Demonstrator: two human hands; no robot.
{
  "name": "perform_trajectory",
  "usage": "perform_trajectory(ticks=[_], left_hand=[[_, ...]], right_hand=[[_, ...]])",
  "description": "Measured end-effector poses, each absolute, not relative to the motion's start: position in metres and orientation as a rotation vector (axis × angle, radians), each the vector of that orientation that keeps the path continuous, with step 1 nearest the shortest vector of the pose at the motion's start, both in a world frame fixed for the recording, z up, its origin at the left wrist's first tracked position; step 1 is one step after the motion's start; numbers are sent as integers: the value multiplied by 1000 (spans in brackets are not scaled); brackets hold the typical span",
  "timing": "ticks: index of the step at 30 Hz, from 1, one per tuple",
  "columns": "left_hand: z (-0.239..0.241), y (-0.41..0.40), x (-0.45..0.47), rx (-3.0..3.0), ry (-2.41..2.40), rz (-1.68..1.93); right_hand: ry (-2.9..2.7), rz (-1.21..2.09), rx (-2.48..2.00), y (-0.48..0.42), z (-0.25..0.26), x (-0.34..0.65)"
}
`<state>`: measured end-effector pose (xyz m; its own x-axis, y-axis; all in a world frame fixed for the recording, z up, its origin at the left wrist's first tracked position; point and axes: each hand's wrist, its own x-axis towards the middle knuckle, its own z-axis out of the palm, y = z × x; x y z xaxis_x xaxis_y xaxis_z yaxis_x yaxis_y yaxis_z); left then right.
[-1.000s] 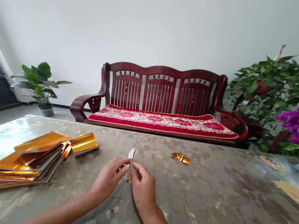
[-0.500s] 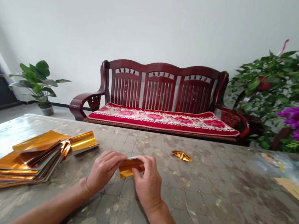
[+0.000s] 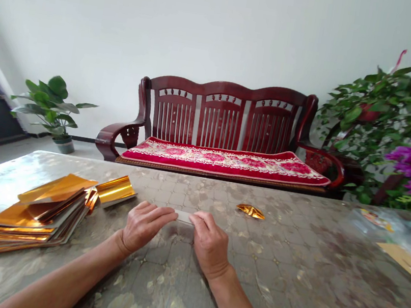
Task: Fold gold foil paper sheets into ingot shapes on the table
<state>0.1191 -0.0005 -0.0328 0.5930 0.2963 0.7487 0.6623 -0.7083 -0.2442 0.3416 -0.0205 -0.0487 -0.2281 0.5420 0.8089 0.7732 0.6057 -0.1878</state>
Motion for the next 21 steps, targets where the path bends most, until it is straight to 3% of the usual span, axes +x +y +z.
perform_trajectory(ticks=[6,21], left_hand=[[-43,-1,120,-2379,-852,-1062],[-55,-8,117,-2572,-837,-926]], right_hand=[[-1882,-93,-1002,-17,-58,342],[-2152,-33,-1134,-31,-64,344]])
